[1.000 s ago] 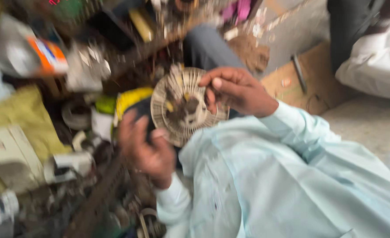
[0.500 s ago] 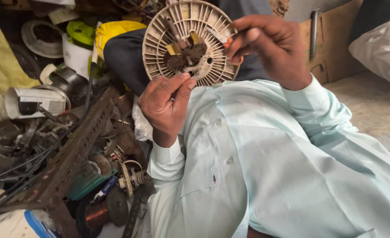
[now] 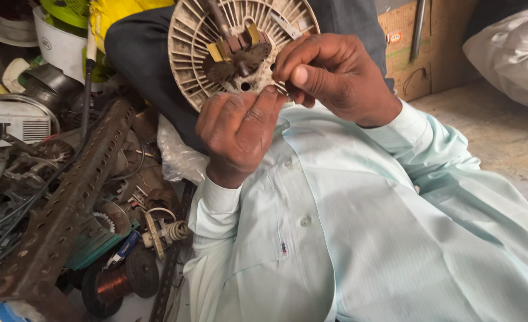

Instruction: The person sits on the floor and works on a motor stator, inserting small rectangular pieces into slots and winding copper wire around them. They use their hands to manipulate the wire and components, occasionally adjusting the stator's position.

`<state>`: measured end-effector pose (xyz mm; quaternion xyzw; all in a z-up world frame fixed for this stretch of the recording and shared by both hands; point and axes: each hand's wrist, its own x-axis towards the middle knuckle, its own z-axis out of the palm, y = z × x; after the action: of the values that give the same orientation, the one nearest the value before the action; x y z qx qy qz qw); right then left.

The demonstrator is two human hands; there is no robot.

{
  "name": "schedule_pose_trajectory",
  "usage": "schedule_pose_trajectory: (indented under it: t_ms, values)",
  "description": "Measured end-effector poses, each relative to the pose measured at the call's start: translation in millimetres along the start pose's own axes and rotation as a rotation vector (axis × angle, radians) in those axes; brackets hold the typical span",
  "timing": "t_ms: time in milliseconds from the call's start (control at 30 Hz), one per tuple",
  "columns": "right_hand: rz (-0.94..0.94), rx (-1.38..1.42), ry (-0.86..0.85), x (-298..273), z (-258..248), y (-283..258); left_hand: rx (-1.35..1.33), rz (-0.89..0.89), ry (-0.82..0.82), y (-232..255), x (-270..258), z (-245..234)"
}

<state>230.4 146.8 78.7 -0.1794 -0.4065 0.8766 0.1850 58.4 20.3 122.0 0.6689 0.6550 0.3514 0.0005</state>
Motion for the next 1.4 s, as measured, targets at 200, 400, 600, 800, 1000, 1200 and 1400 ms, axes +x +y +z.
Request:
schedule_pose_trajectory:
  t_ms: [200,400,600,800,1000,1200,1400]
  values:
    - [-0.261,-0.533,-0.034,8.5,3.2,9.7,-0.387,-0.209,0.020,0.9,22.1,-13.4]
    - [-0.201,-0.504,-0.036,1.8,12.6,10.5,-0.361,-0.201,0.002,1.2,16.0,-2.6]
    - [-0.024,-0.125,-0.042,0.1,12.2,3.6,-0.612,-0.376,0.030,-12.8,-5.1,-4.5]
    - [-0.016,0.129,0.040,0.1,9.7,13.5,-1.168,-0.673,0.081,-2.8,-18.5,11.2]
    - [0.045,0.296,0.045,1.3,1.1,13.2,-0.945,-0.702,-0.052,-5.4,-25.4,3.2]
    - [0.082,0.427,0.022,-0.7,-9.2,16.6,-0.648,-0.521,-0.002,-8.1,-13.3,-9.6]
    - [0.111,0.268,-0.017,0.5,-2.2,1.6,-0.329,-0.233,-0.019,2.2,2.8,-4.8]
